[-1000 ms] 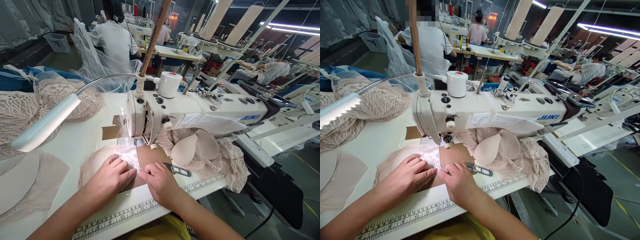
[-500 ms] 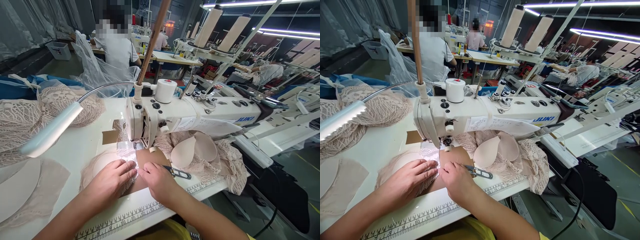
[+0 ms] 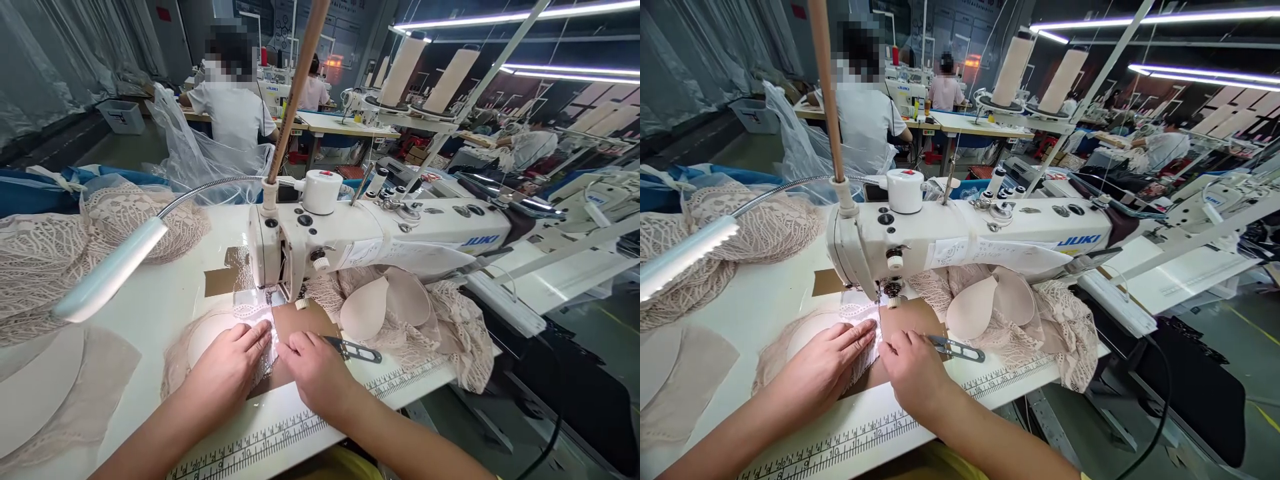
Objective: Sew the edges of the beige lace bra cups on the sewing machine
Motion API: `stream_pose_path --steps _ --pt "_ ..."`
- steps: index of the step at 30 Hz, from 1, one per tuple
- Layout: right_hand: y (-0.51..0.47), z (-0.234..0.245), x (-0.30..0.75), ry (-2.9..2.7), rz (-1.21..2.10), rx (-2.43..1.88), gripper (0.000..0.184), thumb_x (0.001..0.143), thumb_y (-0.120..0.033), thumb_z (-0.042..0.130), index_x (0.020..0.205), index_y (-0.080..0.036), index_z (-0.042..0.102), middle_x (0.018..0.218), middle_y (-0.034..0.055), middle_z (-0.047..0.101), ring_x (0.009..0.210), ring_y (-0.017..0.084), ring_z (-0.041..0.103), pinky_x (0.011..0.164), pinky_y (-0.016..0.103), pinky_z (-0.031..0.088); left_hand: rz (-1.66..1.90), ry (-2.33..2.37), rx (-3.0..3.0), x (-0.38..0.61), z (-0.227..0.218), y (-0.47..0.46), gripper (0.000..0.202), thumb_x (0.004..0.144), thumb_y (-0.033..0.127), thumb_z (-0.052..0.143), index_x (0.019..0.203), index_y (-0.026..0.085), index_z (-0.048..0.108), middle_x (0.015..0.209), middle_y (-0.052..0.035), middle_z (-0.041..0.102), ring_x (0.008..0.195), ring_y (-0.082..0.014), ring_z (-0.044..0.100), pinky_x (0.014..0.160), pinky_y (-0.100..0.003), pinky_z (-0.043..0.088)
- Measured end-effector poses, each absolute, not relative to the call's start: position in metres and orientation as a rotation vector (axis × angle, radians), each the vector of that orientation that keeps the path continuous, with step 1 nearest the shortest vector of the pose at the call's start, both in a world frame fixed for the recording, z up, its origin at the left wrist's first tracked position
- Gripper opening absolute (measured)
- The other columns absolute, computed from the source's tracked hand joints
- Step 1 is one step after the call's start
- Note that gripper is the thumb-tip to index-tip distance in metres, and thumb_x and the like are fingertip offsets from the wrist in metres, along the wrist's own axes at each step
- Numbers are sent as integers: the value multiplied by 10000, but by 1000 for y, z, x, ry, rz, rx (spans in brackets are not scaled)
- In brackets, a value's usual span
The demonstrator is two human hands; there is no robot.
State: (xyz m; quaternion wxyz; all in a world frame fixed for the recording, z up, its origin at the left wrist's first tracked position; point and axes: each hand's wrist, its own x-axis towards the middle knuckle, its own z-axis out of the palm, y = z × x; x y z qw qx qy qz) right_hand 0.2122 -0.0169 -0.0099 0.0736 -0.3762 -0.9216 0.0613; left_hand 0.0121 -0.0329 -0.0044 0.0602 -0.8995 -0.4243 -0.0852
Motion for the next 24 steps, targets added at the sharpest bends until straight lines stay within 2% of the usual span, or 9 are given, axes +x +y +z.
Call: stream_pose_path --steps 12,16,19,24 --pt "-1 6 204 -2878 269 -1192 292 758 -40 484 1004 -146 602 864 75 560 772 200 491 658 303 368 -343 -1356 -2886 -2 -7 -15 467 818 56 419 1252 74 589 1338 -156 559 906 -264 577 755 -420 523" --pt "8 19 196 -2917 302 -1260 195 772 -54 505 903 -143 618 878 87 580 795 202 527 658 297 390 -324 -1330 -2902 -9 -11 -6 507 790 65 445 1283 81 565 1368 -161 529 951 -282 567 784 -444 514" --pt "14 28 191 -2945 299 -1294 182 775 -37 502 859 -143 623 870 80 599 807 195 546 668 284 397 -297 -1336 -2913 -14 -9 0 520 792 60 441 1298 95 553 1369 -142 531 954 -274 555 807 -438 506" --pt "20 26 188 -2937 286 -1262 228 775 -24 501 921 -138 633 875 77 624 841 199 560 683 277 408 -297 -1351 -2918 -18 -7 9 538 787 27 426 1300 126 550 1303 -126 578 922 -249 543 816 -404 486"
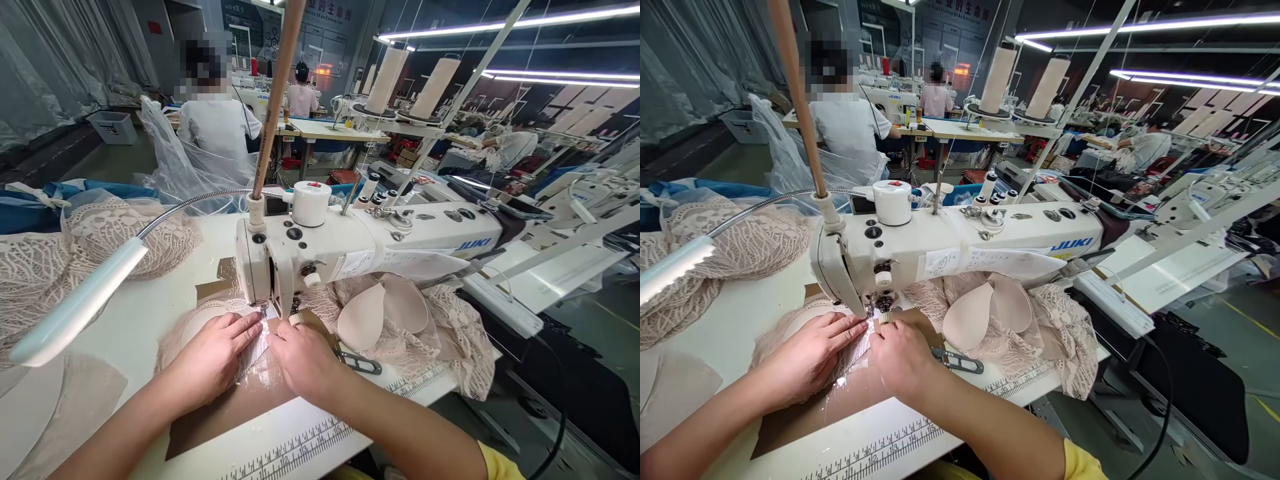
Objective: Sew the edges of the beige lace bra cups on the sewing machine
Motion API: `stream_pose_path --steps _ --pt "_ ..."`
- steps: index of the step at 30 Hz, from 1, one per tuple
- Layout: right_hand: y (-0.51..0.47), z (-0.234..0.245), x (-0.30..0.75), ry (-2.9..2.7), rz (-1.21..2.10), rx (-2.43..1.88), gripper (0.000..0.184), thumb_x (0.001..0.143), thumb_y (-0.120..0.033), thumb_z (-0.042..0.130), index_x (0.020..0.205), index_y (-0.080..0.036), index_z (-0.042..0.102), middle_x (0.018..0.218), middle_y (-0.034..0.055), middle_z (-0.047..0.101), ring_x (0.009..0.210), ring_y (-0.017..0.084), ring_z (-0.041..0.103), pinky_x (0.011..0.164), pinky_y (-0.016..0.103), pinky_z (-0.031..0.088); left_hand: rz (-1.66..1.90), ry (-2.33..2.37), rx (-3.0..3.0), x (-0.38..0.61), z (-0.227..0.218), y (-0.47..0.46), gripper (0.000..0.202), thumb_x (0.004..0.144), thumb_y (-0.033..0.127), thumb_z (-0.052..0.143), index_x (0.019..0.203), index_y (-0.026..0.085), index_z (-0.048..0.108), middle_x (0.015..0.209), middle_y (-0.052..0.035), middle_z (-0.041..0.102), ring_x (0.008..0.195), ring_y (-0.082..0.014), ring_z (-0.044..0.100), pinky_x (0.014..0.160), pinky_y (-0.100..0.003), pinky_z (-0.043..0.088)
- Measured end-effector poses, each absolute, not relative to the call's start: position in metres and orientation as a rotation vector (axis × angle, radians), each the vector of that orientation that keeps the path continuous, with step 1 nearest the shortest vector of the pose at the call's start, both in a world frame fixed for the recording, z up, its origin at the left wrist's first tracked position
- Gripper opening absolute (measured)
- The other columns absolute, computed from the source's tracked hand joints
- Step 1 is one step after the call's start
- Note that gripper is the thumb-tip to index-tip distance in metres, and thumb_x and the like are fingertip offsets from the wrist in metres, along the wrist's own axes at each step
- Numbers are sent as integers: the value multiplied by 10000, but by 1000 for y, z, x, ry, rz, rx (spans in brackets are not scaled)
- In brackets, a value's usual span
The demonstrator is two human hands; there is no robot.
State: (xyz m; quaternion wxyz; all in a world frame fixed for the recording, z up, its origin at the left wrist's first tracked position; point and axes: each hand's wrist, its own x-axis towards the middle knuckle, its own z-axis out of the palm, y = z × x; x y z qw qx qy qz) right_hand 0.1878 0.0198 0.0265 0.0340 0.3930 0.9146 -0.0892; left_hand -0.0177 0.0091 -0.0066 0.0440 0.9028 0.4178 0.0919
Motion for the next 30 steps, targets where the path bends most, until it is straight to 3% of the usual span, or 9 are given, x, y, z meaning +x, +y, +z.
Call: stream_pose_path --steps 5,13,17,30 --pt "24 20 187 2857 -264 1235 314 776 -26 493 1045 -127 620 896 88 643 829 207 560 668 299 409 286 1291 2798 -19 -3 19 505 791 36 419 1248 158 596 1098 -123 661 852 -241 550 761 -379 478" --pt "25 14 188 2907 -209 1242 357 807 -52 497 1140 -137 591 907 96 639 789 207 558 628 317 400 435 1231 2848 -23 -6 16 363 930 134 417 1237 196 601 1237 -112 626 1017 -250 573 850 -405 504" --pt "27 13 187 2923 -224 1247 337 825 -64 488 1128 -150 607 934 100 640 804 209 557 640 316 417 444 1169 2830 -23 -13 10 417 916 71 395 1282 178 563 1283 -104 608 1054 -244 565 879 -406 509" --pt "35 6 189 2948 -254 1335 525 777 -73 507 1289 -186 540 1082 120 641 967 243 577 770 325 470 471 1167 2737 -27 -3 34 373 909 81 412 1159 222 650 1038 -91 696 942 -245 587 783 -396 487"
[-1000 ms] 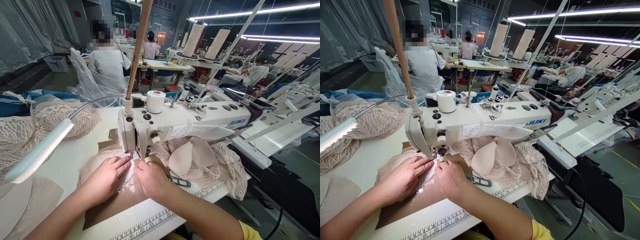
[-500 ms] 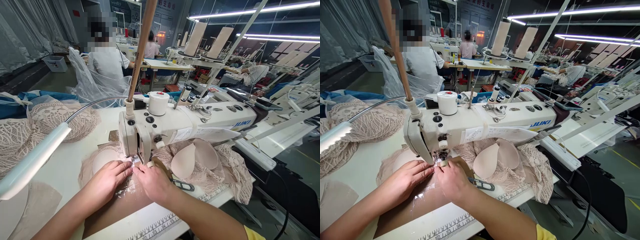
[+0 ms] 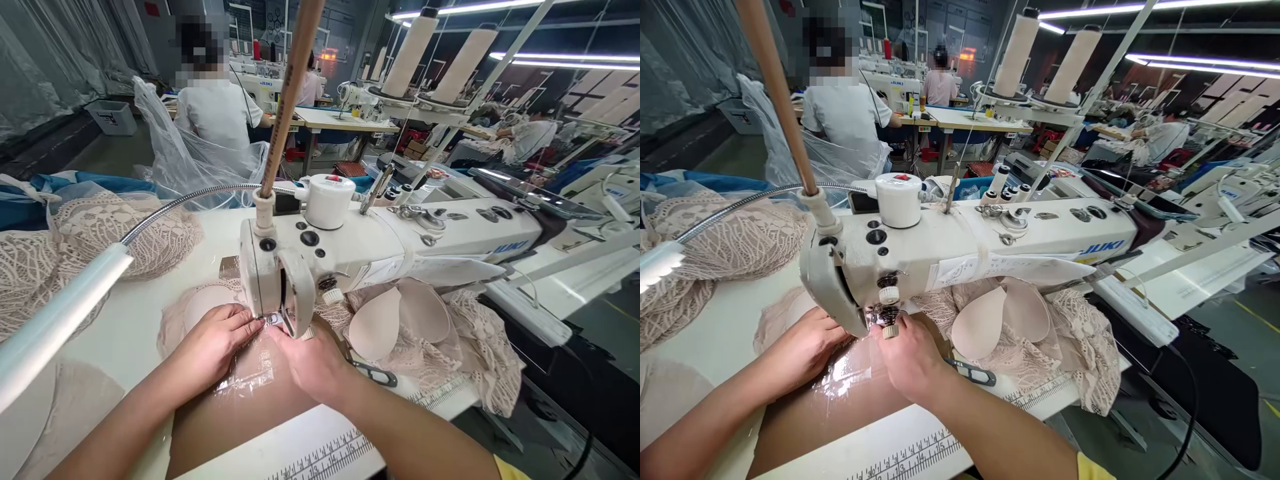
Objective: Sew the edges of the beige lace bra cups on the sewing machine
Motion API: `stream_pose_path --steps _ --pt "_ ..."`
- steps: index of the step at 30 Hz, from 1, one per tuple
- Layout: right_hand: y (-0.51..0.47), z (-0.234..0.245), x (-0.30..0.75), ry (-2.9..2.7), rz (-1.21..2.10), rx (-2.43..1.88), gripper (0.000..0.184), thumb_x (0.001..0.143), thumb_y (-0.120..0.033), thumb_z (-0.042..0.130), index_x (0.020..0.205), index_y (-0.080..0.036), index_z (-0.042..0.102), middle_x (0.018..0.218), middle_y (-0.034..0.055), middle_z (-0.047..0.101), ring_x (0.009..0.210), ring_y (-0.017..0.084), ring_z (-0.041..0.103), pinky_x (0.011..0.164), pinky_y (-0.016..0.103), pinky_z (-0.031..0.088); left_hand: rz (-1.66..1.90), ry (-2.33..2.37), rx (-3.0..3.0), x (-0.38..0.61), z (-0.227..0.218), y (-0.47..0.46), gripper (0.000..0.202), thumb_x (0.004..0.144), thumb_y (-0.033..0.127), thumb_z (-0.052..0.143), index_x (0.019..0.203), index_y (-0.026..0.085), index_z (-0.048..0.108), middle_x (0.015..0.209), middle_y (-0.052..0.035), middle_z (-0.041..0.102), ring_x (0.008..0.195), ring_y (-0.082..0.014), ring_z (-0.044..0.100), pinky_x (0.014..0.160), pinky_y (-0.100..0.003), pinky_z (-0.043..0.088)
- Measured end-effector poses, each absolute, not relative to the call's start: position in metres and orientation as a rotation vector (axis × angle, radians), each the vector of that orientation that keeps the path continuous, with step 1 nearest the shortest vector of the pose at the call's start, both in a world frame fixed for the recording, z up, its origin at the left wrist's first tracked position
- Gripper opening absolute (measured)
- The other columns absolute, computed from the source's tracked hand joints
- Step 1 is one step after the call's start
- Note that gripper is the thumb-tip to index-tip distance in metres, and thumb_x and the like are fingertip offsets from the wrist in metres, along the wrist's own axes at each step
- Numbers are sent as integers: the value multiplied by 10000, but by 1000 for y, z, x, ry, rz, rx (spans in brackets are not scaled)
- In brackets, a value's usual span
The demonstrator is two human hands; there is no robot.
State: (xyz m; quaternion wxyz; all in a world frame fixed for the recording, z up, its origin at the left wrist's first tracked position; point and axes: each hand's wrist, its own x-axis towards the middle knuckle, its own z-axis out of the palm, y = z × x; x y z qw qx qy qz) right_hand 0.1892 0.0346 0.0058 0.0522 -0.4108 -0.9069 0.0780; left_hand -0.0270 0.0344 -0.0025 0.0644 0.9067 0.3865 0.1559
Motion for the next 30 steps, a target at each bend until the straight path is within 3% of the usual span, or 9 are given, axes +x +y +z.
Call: stream_pose_path --steps 6,12,16,24,30 --pt "35 5 192 -2738 234 -1226 465 813 -106 499 1263 -202 567 1025 113 650 928 236 584 759 323 450 492 1203 2724 -25 -1 36 365 915 91 407 1129 238 663 1015 -80 691 917 -237 586 776 -382 479" --pt "35 1 194 -2677 237 -1212 385 839 -124 472 1184 -222 615 998 88 645 870 211 572 720 295 419 468 1290 2802 -29 -2 34 359 888 84 423 1140 210 645 1126 -107 665 1005 -272 567 815 -414 472" --pt "35 -2 195 -2620 202 -1216 338 854 -138 465 1128 -231 640 924 72 646 809 191 569 684 273 396 318 1492 2811 -30 2 24 257 899 194 452 1024 159 673 1070 -143 672 939 -307 589 718 -426 496" --pt "35 1 196 -2636 206 -1204 275 888 -143 429 1023 -216 657 843 54 636 737 174 546 641 268 384 433 1400 2651 -15 7 4 318 941 215 387 1068 156 672 1114 -110 662 923 -212 646 750 -301 552" --pt "34 1 197 -2626 212 -1203 283 916 -155 404 1028 -211 658 865 58 641 770 175 555 687 272 404 523 1346 2709 -7 4 7 322 936 201 410 1099 144 681 1078 -133 673 868 -228 619 731 -346 556"
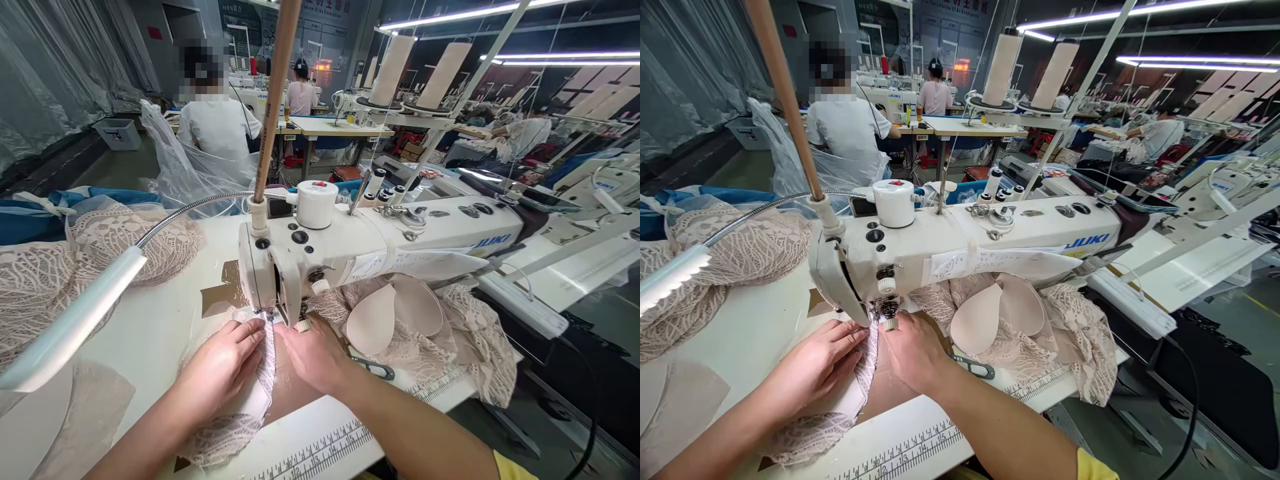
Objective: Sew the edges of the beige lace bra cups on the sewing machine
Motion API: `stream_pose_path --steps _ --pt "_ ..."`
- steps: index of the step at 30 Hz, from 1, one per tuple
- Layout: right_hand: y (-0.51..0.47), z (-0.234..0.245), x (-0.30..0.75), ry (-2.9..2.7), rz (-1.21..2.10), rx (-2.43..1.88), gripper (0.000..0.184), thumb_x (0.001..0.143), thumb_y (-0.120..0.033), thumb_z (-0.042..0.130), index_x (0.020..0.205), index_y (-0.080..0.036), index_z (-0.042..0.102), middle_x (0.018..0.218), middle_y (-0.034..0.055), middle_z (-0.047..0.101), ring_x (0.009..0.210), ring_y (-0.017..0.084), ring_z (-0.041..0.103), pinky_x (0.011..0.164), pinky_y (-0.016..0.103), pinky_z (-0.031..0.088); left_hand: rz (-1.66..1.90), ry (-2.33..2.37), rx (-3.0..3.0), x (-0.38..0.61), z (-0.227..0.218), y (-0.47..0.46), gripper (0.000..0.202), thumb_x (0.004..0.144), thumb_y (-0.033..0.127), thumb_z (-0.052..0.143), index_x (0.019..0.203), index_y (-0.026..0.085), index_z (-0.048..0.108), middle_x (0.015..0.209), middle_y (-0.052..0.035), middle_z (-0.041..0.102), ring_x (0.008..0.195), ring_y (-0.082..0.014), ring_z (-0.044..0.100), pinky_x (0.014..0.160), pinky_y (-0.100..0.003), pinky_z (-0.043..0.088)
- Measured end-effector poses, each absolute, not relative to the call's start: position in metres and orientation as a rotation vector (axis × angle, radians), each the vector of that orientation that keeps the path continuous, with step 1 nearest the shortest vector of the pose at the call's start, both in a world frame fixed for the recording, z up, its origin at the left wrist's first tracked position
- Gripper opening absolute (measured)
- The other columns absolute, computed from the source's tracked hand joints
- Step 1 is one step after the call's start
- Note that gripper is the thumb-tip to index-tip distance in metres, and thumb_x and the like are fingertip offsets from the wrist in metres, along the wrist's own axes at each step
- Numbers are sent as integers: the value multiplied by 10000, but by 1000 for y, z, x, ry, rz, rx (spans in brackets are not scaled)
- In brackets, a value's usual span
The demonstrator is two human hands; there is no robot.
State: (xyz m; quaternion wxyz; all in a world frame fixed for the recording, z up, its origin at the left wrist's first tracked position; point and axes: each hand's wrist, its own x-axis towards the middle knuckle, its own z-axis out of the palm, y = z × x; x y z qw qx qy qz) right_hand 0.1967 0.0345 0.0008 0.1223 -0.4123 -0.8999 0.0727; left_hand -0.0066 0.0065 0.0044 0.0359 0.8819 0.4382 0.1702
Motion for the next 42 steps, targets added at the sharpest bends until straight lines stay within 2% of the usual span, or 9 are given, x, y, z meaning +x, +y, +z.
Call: stream_pose_path --steps 5,13,19,23,27,34,42 --pt "34 1 195 -2622 205 -1207 298 900 -145 413 1070 -222 645 872 57 648 788 181 558 696 275 400 490 1365 2757 -2 2 8 325 937 201 426 1134 126 674 1091 -143 677 884 -243 584 762 -386 543" --pt "35 2 196 -2641 171 -1193 273 901 -163 409 1027 -219 644 865 51 652 778 185 557 675 278 389 386 1406 2849 1 -3 9 342 921 180 434 1179 93 640 1096 -167 672 915 -266 576 784 -420 520" --pt "33 -1 197 -2623 149 -1200 272 873 -152 441 1035 -227 646 854 53 640 761 185 542 674 278 379 358 1435 2824 0 -7 7 338 914 170 442 1195 128 626 1161 -145 650 947 -267 568 811 -428 497" --pt "33 -3 197 -2599 151 -1159 273 858 -138 450 1033 -221 643 876 51 635 772 184 528 679 276 370 344 1452 2790 -3 -6 7 329 879 133 462 1152 126 647 1145 -144 651 909 -265 562 776 -415 497" --pt "33 -4 198 -2599 131 -1095 250 865 -127 432 976 -208 641 807 42 607 743 178 498 645 279 338 328 1502 2726 -9 -2 7 285 849 107 477 1050 139 675 1125 -138 647 887 -265 557 730 -395 494" --pt "31 -6 199 -2629 194 -997 165 850 -122 457 881 -190 604 795 35 568 739 170 455 654 283 319 439 1434 2722 -14 -3 3 293 874 123 456 1090 116 653 1061 -141 644 869 -255 559 705 -383 481" --pt "29 -1 196 -2717 206 -1064 239 829 -121 482 1021 -197 601 853 35 575 742 171 455 611 297 289 387 1331 2760 -11 -7 0 363 855 120 485 1197 115 605 1176 -130 635 905 -264 535 733 -396 464"
